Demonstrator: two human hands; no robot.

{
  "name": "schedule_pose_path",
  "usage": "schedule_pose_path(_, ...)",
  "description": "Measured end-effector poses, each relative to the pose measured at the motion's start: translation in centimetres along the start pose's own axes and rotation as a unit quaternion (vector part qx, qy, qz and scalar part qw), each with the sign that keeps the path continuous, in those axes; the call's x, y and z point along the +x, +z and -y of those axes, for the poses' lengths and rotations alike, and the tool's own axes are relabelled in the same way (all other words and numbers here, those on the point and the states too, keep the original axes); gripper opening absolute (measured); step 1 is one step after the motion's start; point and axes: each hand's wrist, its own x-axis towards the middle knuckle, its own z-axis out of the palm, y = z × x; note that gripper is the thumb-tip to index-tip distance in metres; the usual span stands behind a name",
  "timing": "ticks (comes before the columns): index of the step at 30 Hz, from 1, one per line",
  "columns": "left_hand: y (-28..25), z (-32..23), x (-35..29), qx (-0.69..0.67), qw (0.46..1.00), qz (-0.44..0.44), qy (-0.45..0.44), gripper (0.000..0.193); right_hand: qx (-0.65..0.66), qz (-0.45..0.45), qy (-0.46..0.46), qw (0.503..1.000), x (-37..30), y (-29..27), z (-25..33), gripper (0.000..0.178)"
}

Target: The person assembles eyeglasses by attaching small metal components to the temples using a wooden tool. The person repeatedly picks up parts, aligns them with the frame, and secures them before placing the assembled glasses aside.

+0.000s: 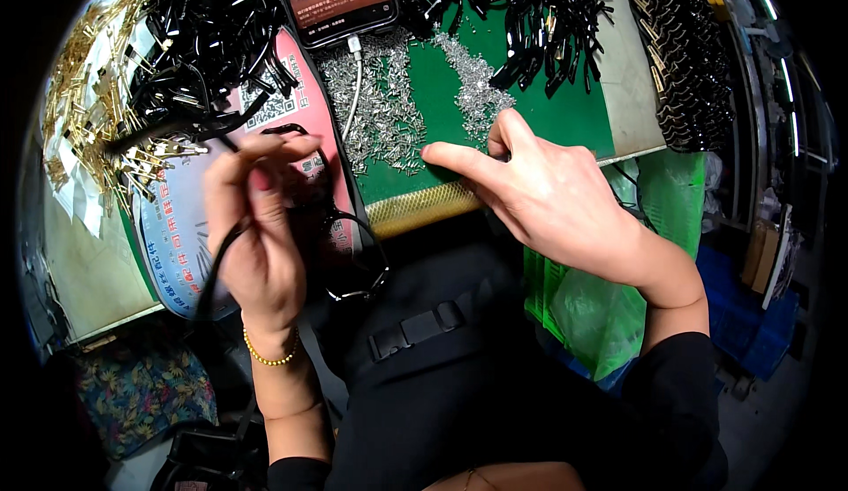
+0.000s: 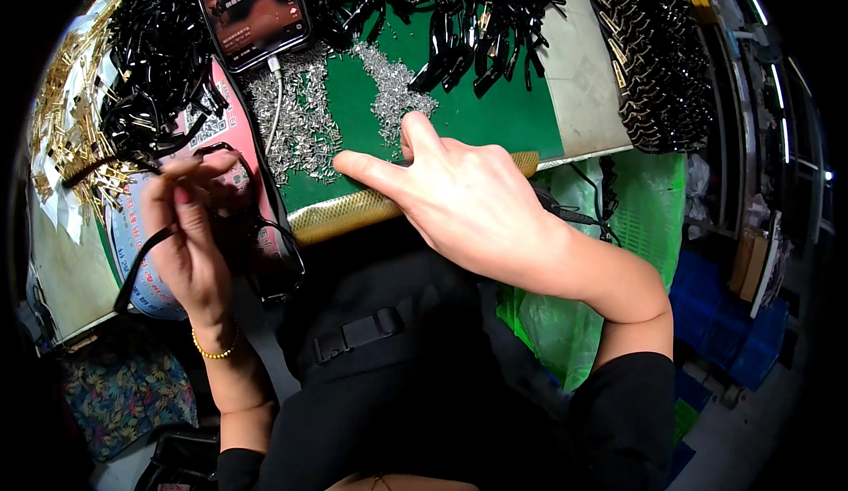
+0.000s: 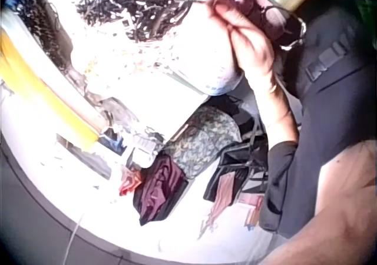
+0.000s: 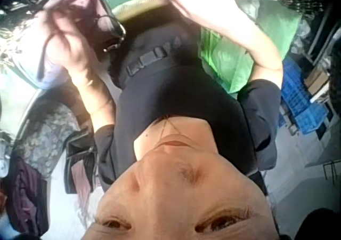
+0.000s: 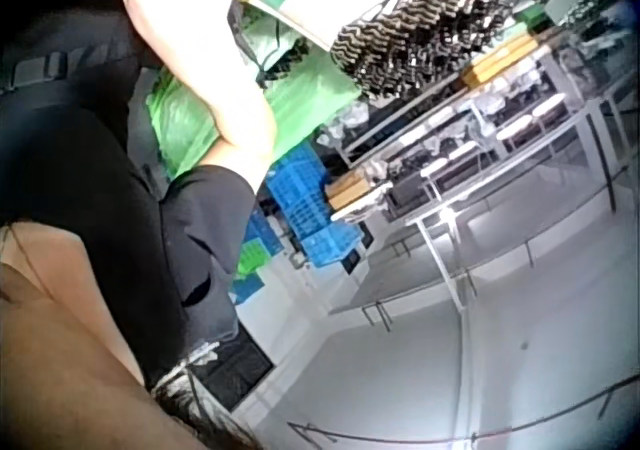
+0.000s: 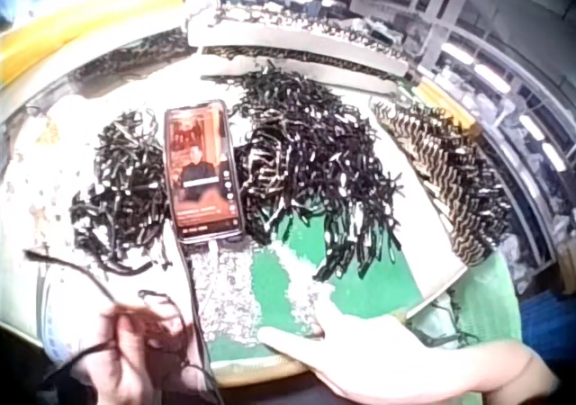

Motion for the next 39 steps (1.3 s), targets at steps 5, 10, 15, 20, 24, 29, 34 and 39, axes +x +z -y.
schedule_pose_path(5, -0.9, -1.0, -0.4, 0.014, 0.994, -0.098, 0.036, 0.026, 0.005, 0.008, -0.012, 1.0, 0.3, -0.2, -0.2, 0.056)
schedule_pose_path(10, -2.0, -1.0, -0.2, -0.016, 0.989, -0.143, -0.043, 0.027, 0.007, -0.003, -0.039, 0.999, 0.4, 0.3, -0.7, 0.057)
schedule_pose_path(15, -1.5, -0.8, 2.5, -0.012, 0.992, -0.101, -0.074, 0.025, -0.026, 0.013, -0.048, 0.998, 0.7, -0.1, -0.1, 0.066)
schedule_pose_path(20, -2.1, -2.0, 1.2, -0.028, 0.979, 0.042, -0.198, 0.02, -0.01, 0.004, -0.052, 0.999, 0.3, -0.2, -0.3, 0.068)
schedule_pose_path(24, -2.0, -2.7, -0.1, -0.038, 0.968, 0.058, -0.24, 0.018, 0.07, 0.01, -0.032, 0.997, 0.6, -0.8, 0.8, 0.069)
schedule_pose_path(29, -1.9, -2.3, 0.0, -0.044, 0.972, 0.062, -0.223, 0.017, 0.078, 0.02, -0.089, 0.993, 2.3, -0.3, 2.4, 0.068)
schedule_pose_path(34, -1.6, -2.7, 0.2, 0.008, 0.976, 0.083, -0.2, 0.015, 0.068, 0.036, -0.118, 0.99, 3.3, 0.0, 2.4, 0.068)
schedule_pose_path(39, -1.5, -2.5, 0.0, 0.015, 0.979, 0.075, -0.19, 0.014, 0.06, 0.058, -0.123, 0.989, 3.6, -0.1, 2.3, 0.067)
